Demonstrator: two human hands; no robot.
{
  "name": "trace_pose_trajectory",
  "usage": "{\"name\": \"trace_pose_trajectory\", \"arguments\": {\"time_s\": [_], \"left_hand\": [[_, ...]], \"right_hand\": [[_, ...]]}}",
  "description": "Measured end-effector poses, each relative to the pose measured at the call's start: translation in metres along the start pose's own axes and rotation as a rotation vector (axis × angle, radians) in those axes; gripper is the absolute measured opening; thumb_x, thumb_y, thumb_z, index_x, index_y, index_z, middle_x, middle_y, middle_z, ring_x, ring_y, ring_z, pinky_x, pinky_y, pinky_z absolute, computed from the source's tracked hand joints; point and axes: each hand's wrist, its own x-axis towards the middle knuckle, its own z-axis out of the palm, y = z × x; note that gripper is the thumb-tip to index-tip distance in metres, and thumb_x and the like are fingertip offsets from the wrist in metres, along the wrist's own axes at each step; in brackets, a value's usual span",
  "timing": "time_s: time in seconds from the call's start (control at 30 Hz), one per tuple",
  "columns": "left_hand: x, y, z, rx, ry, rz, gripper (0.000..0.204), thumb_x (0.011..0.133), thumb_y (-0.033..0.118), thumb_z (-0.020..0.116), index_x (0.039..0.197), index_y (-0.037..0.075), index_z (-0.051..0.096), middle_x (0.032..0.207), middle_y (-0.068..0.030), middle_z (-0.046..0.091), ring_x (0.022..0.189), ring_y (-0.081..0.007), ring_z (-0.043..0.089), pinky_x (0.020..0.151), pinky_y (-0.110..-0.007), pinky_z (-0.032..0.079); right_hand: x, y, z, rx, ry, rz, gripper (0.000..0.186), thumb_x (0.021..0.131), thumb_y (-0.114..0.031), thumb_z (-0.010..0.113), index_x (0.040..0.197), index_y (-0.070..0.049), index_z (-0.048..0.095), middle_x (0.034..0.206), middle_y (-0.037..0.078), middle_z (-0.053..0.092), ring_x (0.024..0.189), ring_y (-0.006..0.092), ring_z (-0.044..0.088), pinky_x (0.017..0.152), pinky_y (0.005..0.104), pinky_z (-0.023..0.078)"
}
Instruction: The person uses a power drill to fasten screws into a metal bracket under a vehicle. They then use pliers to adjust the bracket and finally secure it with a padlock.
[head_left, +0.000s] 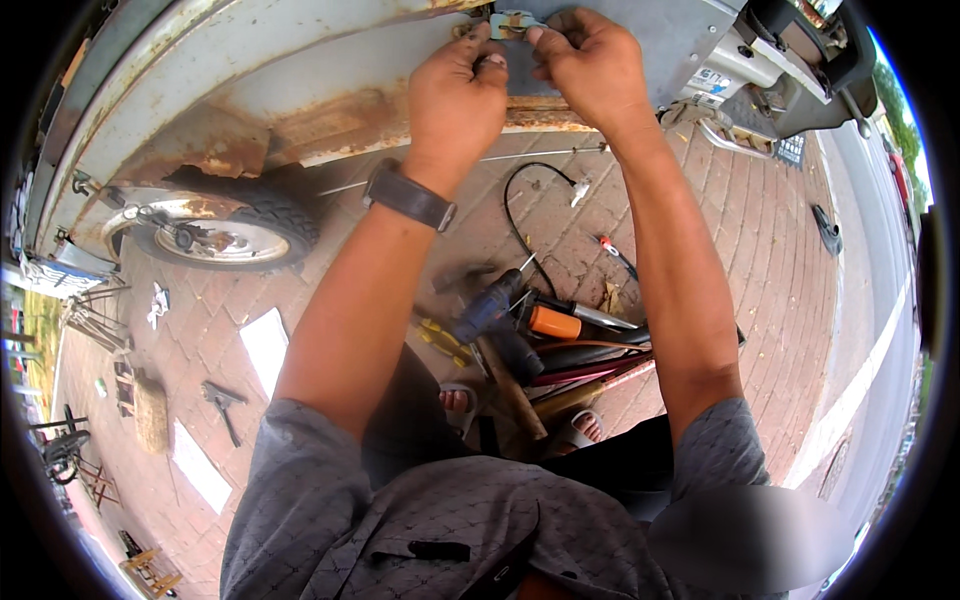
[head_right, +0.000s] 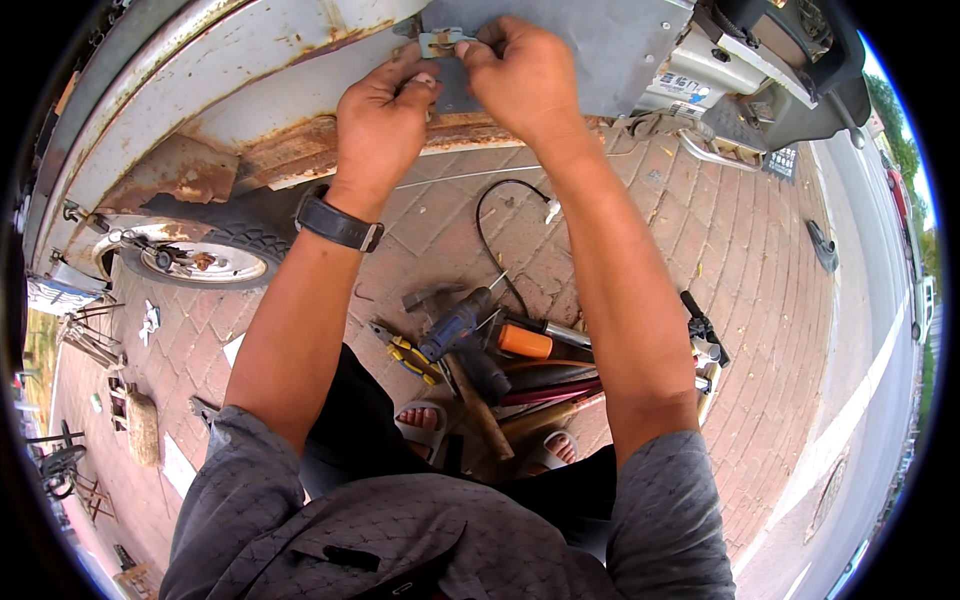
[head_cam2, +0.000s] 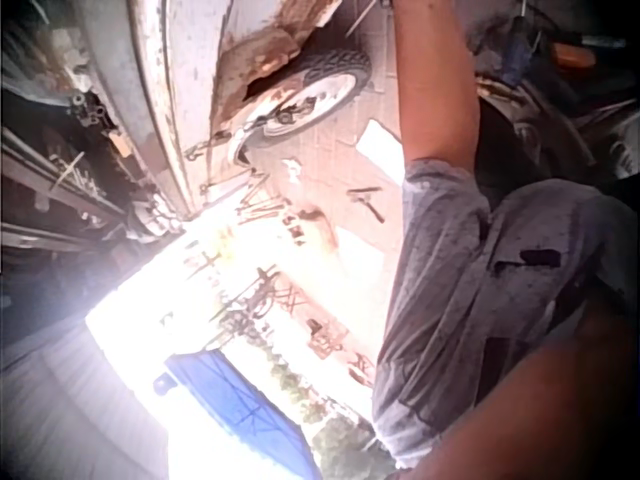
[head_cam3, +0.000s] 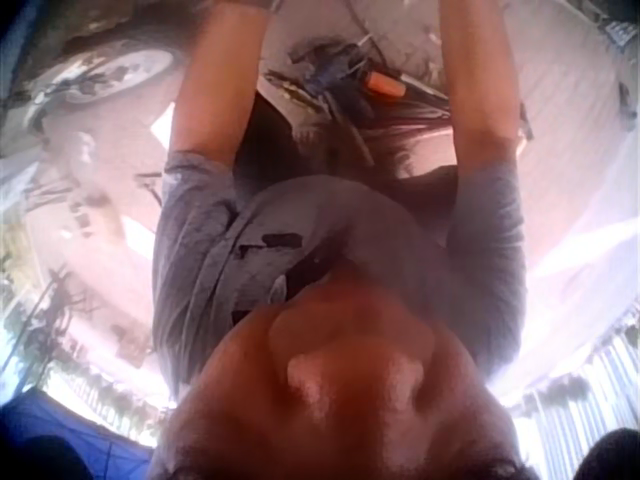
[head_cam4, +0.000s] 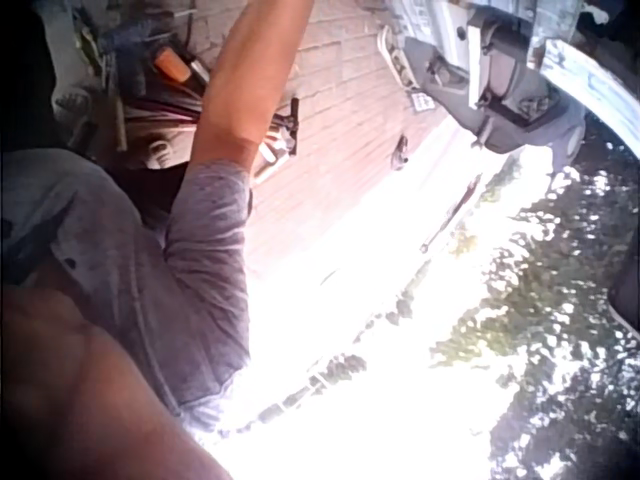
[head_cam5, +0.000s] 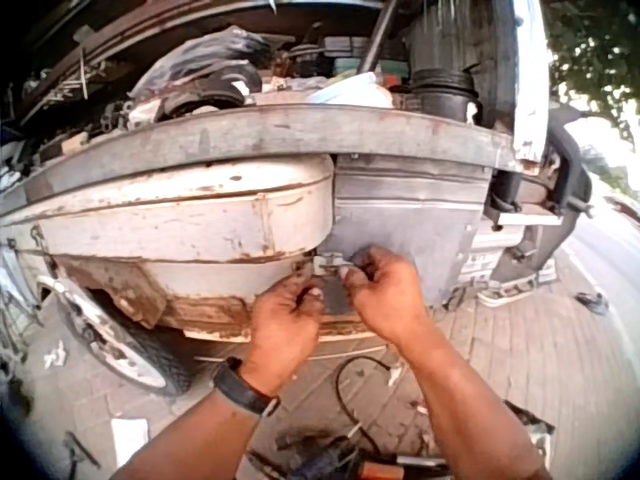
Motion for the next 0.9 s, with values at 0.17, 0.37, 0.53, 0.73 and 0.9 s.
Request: {"name": "trace_pose_trajectory", "arguments": {"time_s": [0.17,0.37,0.53,0.73,0.9], "left_hand": [[-0.001,-0.004,0.001,-0.036,-0.012,-0.02,0.034,0.096,0.009,0.059,0.126,-0.005,0.063,0.098,-0.0077,0.072,0.089,-0.0128,0.068,0.073,-0.026,0.053],[0.0,-0.006,0.003,-0.036,-0.003,0.005,0.037,0.097,0.01,0.058,0.131,-0.005,0.06,0.103,-0.0093,0.073,0.089,-0.0133,0.069,0.071,-0.026,0.053],[0.001,-0.005,0.003,-0.065,-0.02,-0.02,0.038,0.098,0.011,0.058,0.133,-0.006,0.059,0.106,-0.0104,0.073,0.09,-0.0136,0.069,0.069,-0.025,0.053],[0.003,-0.005,0.003,-0.061,-0.022,-0.016,0.038,0.098,0.009,0.057,0.132,-0.007,0.059,0.105,-0.0107,0.073,0.089,-0.0135,0.069,0.07,-0.025,0.054],[0.003,-0.003,0.002,-0.051,-0.008,-0.005,0.037,0.097,0.008,0.057,0.131,-0.007,0.059,0.103,-0.0111,0.073,0.089,-0.0136,0.069,0.072,-0.025,0.054]], "right_hand": [[0.004,0.001,-0.008,-0.292,-0.033,-0.109,0.025,0.083,-0.025,0.074,0.089,-0.001,0.069,0.071,0.017,0.069,0.066,0.0302,0.068,0.063,0.0375,0.053],[0.005,0.009,-0.001,-0.375,0.06,-0.22,0.023,0.081,-0.023,0.075,0.089,-0.002,0.07,0.074,0.019,0.069,0.072,0.0361,0.068,0.066,0.0415,0.053],[0.006,0.014,0.001,-0.157,0.008,-0.063,0.022,0.08,-0.023,0.075,0.086,-0.002,0.07,0.073,0.019,0.068,0.072,0.037,0.067,0.067,0.0422,0.053],[0.008,0.011,-0.002,-0.378,0.027,-0.157,0.023,0.08,-0.024,0.074,0.086,-0.002,0.07,0.076,0.019,0.07,0.077,0.0385,0.068,0.07,0.045,0.054],[0.009,-0.001,-0.003,-0.587,0.014,-0.183,0.028,0.079,-0.029,0.075,0.087,-0.002,0.07,0.083,0.019,0.071,0.082,0.0399,0.068,0.074,0.0473,0.054]]}}
